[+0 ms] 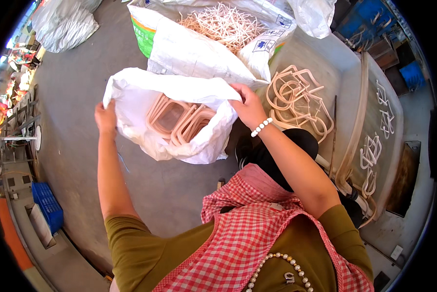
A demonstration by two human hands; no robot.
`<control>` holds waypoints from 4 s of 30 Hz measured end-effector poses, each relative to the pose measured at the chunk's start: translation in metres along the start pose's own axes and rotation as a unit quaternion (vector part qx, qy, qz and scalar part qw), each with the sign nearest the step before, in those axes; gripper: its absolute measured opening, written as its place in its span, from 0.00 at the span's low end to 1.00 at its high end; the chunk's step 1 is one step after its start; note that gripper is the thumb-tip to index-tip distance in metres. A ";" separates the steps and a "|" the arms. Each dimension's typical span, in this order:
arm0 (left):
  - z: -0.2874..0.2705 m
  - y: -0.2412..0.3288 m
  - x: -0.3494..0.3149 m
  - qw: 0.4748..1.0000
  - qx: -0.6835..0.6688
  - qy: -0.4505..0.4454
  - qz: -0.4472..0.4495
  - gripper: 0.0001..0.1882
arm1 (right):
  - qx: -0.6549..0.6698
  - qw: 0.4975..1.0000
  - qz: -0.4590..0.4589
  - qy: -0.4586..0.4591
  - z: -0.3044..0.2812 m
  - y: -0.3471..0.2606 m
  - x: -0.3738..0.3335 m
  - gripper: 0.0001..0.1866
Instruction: The person assembles white plastic hangers by hand, picking up the main body and hook components from a bin, interlocking them, and placing the finished units into a white sack. The process is repeated continuously throughout the clip.
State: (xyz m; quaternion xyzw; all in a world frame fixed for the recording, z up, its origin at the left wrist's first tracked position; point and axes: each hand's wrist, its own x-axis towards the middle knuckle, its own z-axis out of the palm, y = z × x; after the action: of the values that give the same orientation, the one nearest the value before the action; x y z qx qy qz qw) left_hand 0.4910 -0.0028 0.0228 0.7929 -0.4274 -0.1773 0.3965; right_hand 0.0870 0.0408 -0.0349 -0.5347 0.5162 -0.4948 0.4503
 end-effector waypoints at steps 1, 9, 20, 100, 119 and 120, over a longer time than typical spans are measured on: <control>-0.007 0.008 0.005 1.000 0.000 0.011 0.016 0.23 | 0.016 0.999 -0.032 0.015 0.004 -0.006 0.005 0.18; -0.016 0.018 0.025 0.996 0.020 0.071 0.051 0.22 | 0.049 0.997 -0.034 0.057 0.009 -0.018 0.008 0.20; 0.067 0.061 -0.006 0.921 0.177 -0.319 0.134 0.15 | -0.032 0.990 0.139 0.010 0.017 -0.014 0.009 0.32; 0.285 0.275 -0.329 0.390 -0.061 -0.916 0.063 0.17 | -0.622 0.778 0.060 0.061 -0.400 0.012 -0.105 0.41; 0.307 0.284 -0.264 0.582 -0.200 -0.787 0.045 0.17 | -0.390 0.899 0.181 0.081 -0.432 0.007 -0.075 0.16; 0.309 0.288 -0.265 0.596 -0.188 -0.780 0.029 0.15 | -0.428 0.886 0.161 0.071 -0.426 -0.014 -0.073 0.14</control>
State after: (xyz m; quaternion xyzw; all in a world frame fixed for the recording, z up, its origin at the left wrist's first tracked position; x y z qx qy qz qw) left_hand -0.0067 -0.0257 0.0398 0.2471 -0.5538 -0.7931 0.0566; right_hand -0.3333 0.1271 0.0185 -0.5484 0.7877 -0.1829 0.2130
